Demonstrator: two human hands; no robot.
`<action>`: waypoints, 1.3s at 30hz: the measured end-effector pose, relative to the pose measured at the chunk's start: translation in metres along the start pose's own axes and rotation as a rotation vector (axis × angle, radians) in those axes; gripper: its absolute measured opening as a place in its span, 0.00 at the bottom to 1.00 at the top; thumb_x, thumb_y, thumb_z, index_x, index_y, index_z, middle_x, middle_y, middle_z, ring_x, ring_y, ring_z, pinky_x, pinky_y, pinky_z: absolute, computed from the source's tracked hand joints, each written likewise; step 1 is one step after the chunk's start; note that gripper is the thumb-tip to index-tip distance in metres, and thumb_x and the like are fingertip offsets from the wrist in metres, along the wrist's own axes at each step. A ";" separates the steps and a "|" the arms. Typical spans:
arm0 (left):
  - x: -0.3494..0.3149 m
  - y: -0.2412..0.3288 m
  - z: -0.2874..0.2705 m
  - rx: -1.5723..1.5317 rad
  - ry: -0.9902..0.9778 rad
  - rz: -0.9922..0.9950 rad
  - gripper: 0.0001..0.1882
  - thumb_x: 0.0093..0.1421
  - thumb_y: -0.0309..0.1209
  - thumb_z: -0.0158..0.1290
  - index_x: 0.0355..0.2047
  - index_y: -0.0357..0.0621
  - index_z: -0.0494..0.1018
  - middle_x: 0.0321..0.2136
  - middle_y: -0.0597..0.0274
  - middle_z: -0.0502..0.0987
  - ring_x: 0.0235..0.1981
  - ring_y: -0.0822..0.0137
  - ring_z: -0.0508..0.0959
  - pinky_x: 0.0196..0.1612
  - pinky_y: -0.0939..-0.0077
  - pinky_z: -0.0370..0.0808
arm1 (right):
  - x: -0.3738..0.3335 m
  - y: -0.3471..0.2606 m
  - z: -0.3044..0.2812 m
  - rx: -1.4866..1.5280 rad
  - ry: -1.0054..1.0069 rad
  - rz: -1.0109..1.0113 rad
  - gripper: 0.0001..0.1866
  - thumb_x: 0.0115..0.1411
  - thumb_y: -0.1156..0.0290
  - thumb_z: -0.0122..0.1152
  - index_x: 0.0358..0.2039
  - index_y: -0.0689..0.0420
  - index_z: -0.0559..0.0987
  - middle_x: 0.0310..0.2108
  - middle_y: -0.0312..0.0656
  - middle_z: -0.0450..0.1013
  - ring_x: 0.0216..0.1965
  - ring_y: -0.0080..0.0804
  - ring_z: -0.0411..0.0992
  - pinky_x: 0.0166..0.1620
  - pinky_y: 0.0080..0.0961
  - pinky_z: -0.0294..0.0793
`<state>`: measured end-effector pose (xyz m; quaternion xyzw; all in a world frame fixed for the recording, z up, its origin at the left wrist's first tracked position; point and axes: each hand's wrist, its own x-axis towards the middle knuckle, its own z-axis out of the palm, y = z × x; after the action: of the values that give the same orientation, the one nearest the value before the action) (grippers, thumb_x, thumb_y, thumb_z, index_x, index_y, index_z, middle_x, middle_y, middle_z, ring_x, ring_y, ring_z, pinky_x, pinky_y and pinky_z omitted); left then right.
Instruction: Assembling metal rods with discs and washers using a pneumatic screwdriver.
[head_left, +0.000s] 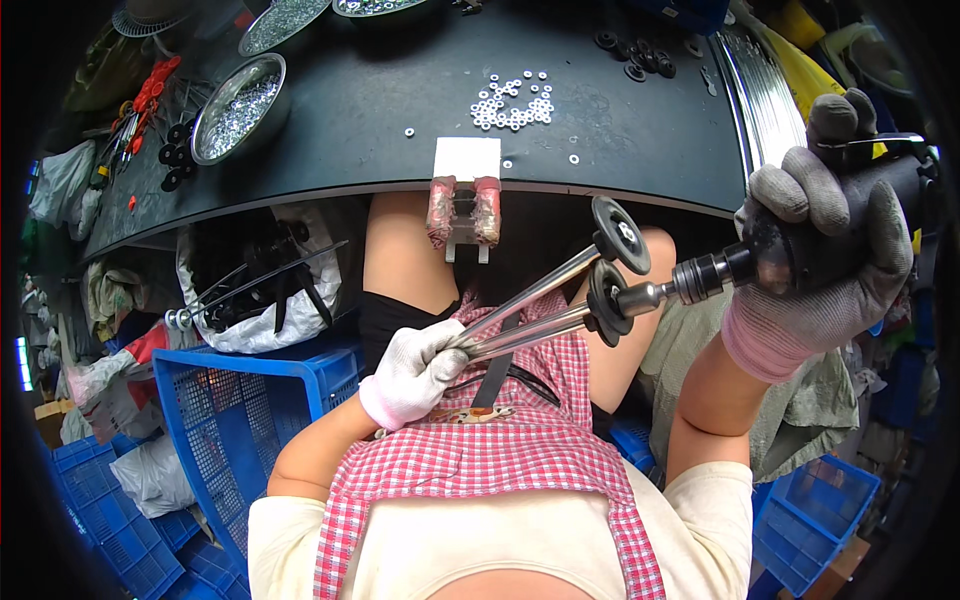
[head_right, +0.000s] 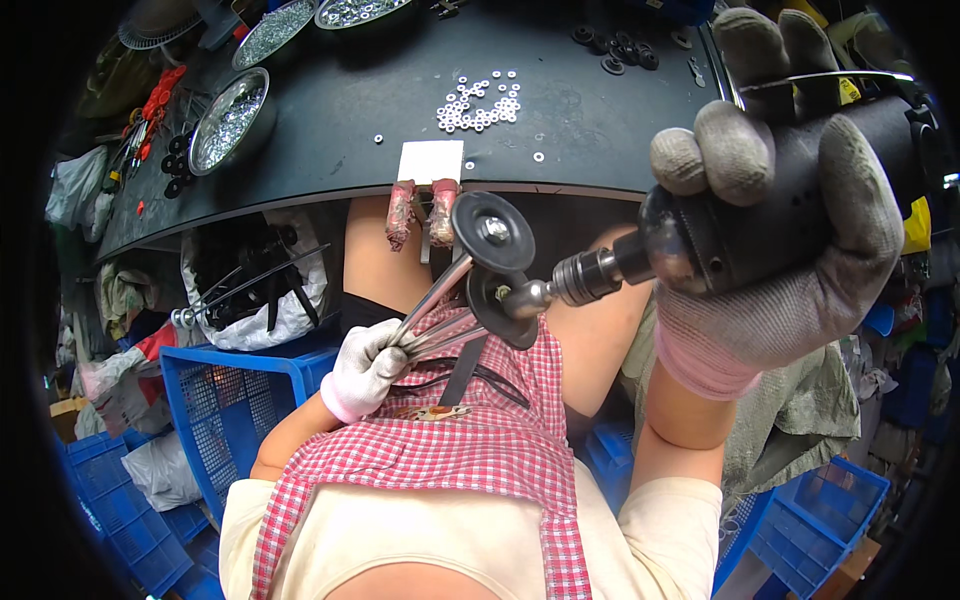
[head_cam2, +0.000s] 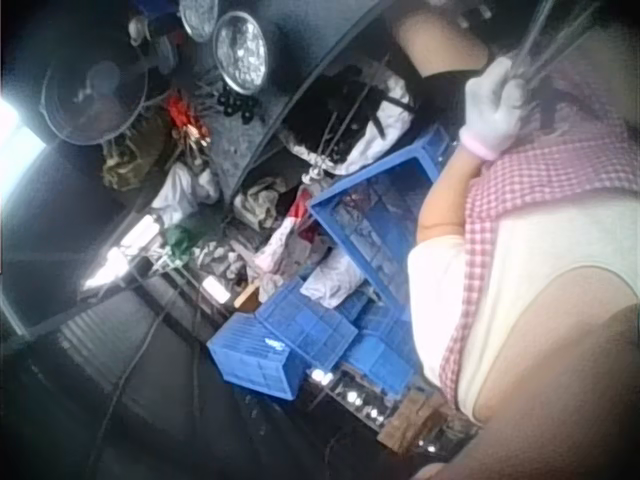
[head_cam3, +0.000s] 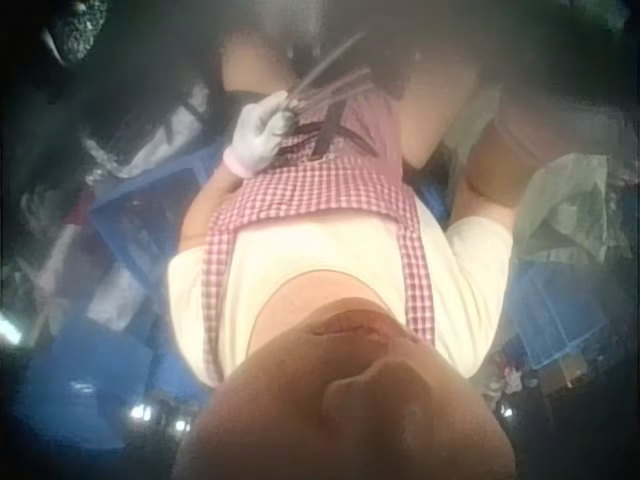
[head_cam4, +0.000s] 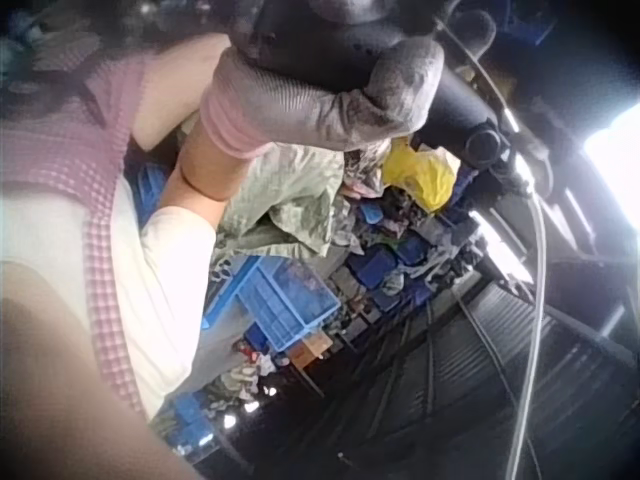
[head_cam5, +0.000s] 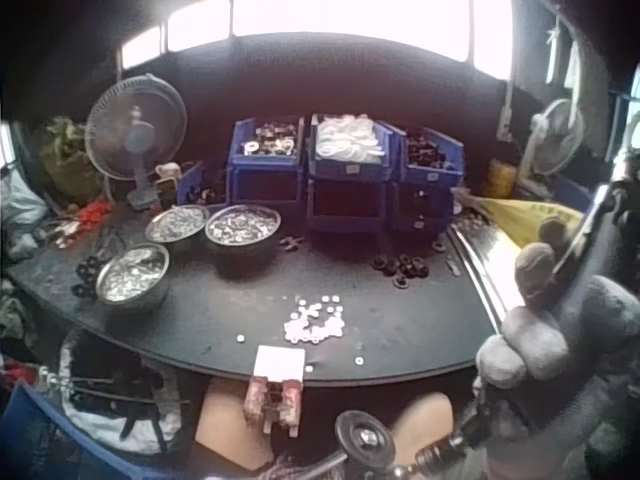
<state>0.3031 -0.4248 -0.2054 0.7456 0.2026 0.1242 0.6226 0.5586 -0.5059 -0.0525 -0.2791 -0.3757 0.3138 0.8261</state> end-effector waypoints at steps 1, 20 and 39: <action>0.000 -0.001 0.000 -0.019 -0.014 -0.023 0.12 0.58 0.34 0.43 0.27 0.38 0.69 0.16 0.55 0.64 0.14 0.60 0.63 0.19 0.74 0.62 | -0.002 -0.001 -0.002 0.001 -0.052 0.066 0.27 0.53 0.66 0.50 0.50 0.65 0.55 0.25 0.42 0.65 0.26 0.26 0.64 0.16 0.13 0.68; 0.013 -0.002 0.008 -0.140 0.024 -0.047 0.24 0.58 0.51 0.44 0.24 0.38 0.67 0.14 0.69 0.65 0.15 0.79 0.63 0.20 0.84 0.60 | 0.004 0.015 -0.018 0.173 -0.163 0.001 0.20 0.54 0.71 0.47 0.46 0.65 0.59 0.26 0.37 0.59 0.24 0.22 0.63 0.31 0.23 0.63; 0.003 0.007 0.004 -0.003 0.005 0.091 0.24 0.62 0.47 0.36 0.21 0.38 0.65 0.12 0.54 0.60 0.12 0.56 0.62 0.18 0.71 0.60 | 0.037 -0.019 -0.011 0.191 -0.077 -0.128 0.24 0.50 0.71 0.51 0.45 0.69 0.60 0.24 0.38 0.61 0.29 0.25 0.61 0.22 0.13 0.63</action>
<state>0.3085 -0.4282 -0.1991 0.7529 0.1698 0.1547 0.6167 0.5923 -0.4937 -0.0292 -0.1622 -0.3928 0.3051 0.8523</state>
